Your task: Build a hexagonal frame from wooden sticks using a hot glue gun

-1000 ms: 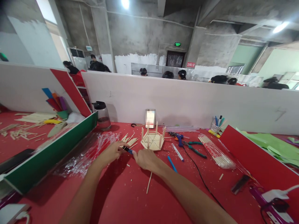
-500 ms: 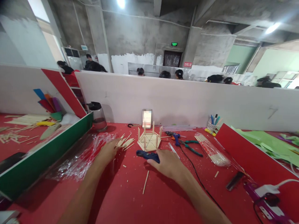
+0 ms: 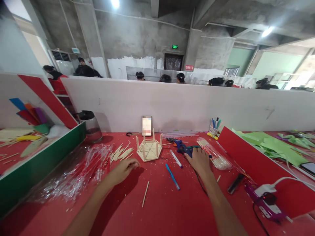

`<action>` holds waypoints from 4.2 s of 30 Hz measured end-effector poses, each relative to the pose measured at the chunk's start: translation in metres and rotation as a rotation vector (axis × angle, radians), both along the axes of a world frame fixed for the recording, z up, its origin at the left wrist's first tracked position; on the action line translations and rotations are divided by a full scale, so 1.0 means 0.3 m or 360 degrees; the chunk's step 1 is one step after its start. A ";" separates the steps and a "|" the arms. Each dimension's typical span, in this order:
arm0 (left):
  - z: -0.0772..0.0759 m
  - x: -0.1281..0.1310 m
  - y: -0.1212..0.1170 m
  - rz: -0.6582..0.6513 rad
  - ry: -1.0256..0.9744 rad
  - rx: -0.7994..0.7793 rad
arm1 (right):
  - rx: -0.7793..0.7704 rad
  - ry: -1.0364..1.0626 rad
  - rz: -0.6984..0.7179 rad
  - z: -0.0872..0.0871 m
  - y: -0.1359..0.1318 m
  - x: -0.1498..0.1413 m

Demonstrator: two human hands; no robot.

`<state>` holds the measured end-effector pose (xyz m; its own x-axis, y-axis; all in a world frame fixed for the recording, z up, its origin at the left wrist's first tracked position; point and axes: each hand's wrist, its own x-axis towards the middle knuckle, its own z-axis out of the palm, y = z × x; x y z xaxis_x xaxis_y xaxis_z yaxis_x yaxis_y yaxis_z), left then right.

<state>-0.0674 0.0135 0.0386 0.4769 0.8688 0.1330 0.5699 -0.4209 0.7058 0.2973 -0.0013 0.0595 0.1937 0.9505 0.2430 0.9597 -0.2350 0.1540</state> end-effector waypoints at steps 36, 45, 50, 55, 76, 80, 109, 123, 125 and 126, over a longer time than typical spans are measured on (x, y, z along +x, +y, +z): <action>-0.022 0.113 -0.035 0.0322 0.0174 0.0129 | -0.0310 0.1354 0.0905 -0.027 -0.107 -0.507; -0.042 0.086 -0.029 0.0305 0.0654 0.0388 | -0.0317 0.1398 0.0867 -0.069 -0.038 -0.528; -0.049 0.093 -0.028 0.0264 0.0712 0.0398 | -0.0302 0.1464 0.0875 -0.096 -0.015 -0.527; -0.043 0.094 -0.033 0.0255 0.0693 0.0362 | -0.0274 0.1539 0.0899 -0.117 0.000 -0.525; 0.015 0.050 -0.026 0.0423 0.0682 0.0310 | -0.0058 0.1562 0.0876 -0.090 -0.062 -0.484; 0.043 -0.057 0.014 0.0775 0.0723 0.0294 | -0.0093 0.1612 0.0959 -0.056 -0.096 -0.493; 0.006 -0.094 0.077 0.0955 0.0827 -0.0129 | -0.0228 0.2189 0.0982 -0.088 -0.088 -0.562; 0.091 -0.046 -0.016 0.0256 -0.0336 -0.0534 | -0.0376 0.2677 0.0830 -0.084 -0.078 -0.540; 0.099 -0.004 -0.040 0.0106 -0.0472 -0.0796 | -0.0380 0.2739 0.0809 -0.081 -0.077 -0.541; 0.100 0.016 -0.051 0.0059 -0.0531 -0.0899 | -0.0375 0.2774 0.0799 -0.082 -0.076 -0.541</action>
<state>-0.0626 -0.0017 0.0686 0.4575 0.8634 -0.2128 0.2890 0.0820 0.9538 0.1349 -0.0242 0.0351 -0.2310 0.9724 -0.0326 0.0087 -0.0315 -0.9995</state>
